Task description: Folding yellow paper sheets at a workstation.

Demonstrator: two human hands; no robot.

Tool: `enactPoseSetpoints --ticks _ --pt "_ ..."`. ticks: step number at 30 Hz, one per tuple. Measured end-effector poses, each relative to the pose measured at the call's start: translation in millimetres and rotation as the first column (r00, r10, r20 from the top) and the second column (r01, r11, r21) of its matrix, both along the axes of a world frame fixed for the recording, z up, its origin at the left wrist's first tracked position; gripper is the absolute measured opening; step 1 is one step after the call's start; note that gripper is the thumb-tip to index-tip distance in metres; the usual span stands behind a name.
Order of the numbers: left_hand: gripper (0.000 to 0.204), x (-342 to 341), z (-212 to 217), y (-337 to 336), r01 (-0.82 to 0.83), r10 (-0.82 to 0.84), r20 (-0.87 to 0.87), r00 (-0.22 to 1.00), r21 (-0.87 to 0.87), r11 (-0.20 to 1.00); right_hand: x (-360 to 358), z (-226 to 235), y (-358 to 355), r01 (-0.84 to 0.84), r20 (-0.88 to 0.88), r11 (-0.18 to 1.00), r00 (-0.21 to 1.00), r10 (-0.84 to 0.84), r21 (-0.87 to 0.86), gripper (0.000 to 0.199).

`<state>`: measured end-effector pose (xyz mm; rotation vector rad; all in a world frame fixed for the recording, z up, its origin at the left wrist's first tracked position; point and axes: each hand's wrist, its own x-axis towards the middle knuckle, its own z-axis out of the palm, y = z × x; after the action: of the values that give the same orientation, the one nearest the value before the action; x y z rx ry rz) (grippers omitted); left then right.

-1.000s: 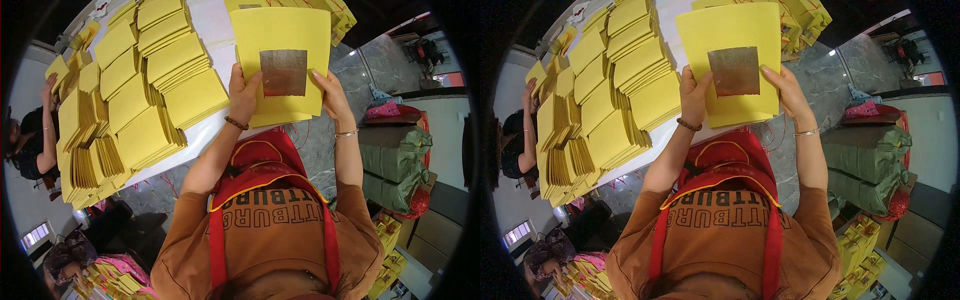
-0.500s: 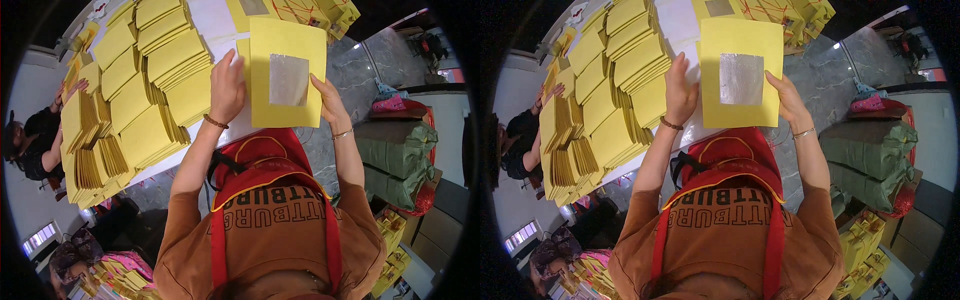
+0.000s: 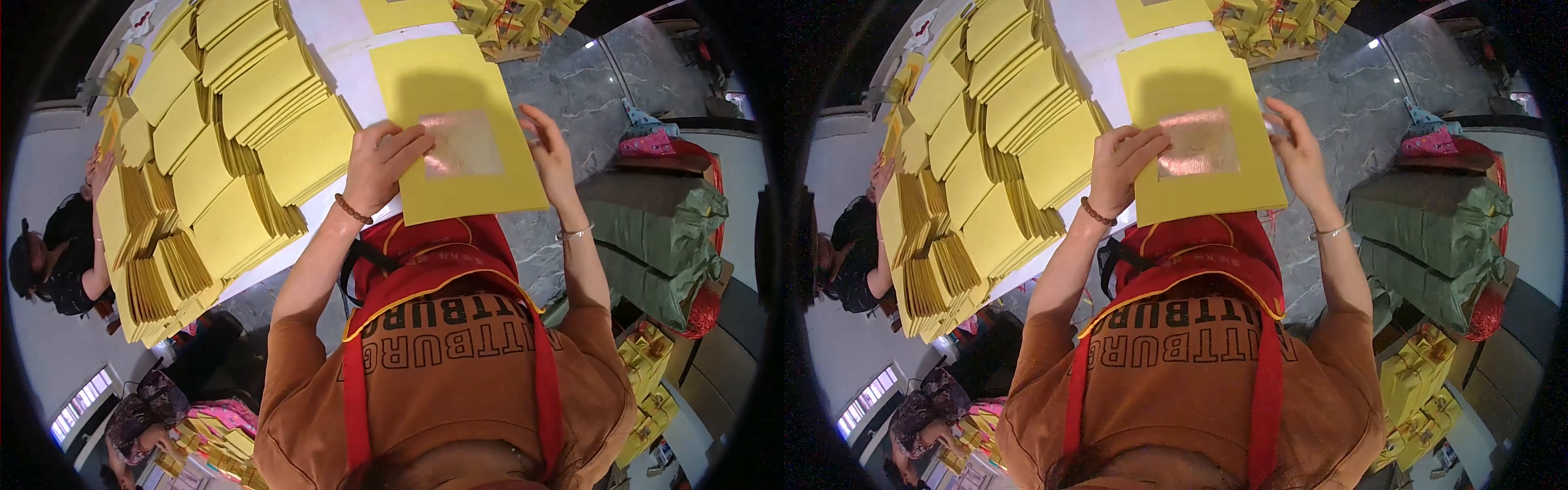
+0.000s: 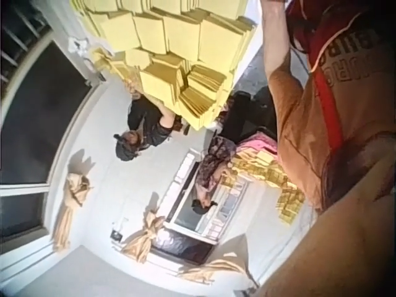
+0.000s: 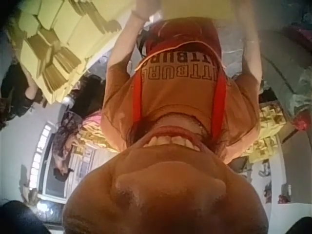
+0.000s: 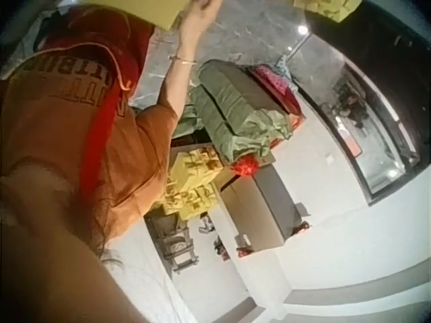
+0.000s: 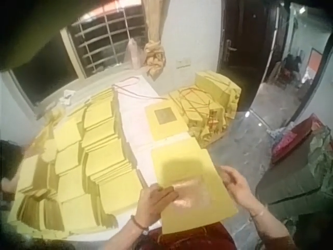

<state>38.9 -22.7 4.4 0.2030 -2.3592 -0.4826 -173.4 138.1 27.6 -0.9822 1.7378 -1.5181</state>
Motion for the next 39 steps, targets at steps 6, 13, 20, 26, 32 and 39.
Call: enactPoseSetpoints --ticks 6,13,20,26,32,39 --pt "0.033 7 9 9 0.022 -0.031 0.144 0.989 0.064 0.998 0 3 3 -0.338 -0.606 0.941 0.743 0.284 0.027 0.027" --pt "0.026 13 7 12 0.035 -0.071 0.191 0.979 0.183 0.982 -6 -4 1 -0.355 -0.590 0.923 0.717 0.371 0.148 0.020" --pt "0.015 3 -3 15 -0.311 0.126 0.293 0.948 0.757 0.575 14 -9 -15 -0.121 -0.067 0.983 0.989 0.131 0.140 0.026" --pt "0.035 -9 -3 24 -0.219 0.295 0.114 0.949 0.910 0.352 20 -18 -21 0.095 0.065 0.995 0.993 -0.097 0.036 0.041" --pt "0.039 -7 6 20 -0.350 0.250 0.269 0.930 0.856 0.381 20 -18 -25 0.068 -0.057 0.984 0.997 -0.060 0.165 0.034" --pt "0.033 -8 7 19 -0.398 0.234 0.327 0.916 0.817 0.418 18 -15 -30 0.046 0.043 0.962 0.997 -0.060 0.269 0.032"
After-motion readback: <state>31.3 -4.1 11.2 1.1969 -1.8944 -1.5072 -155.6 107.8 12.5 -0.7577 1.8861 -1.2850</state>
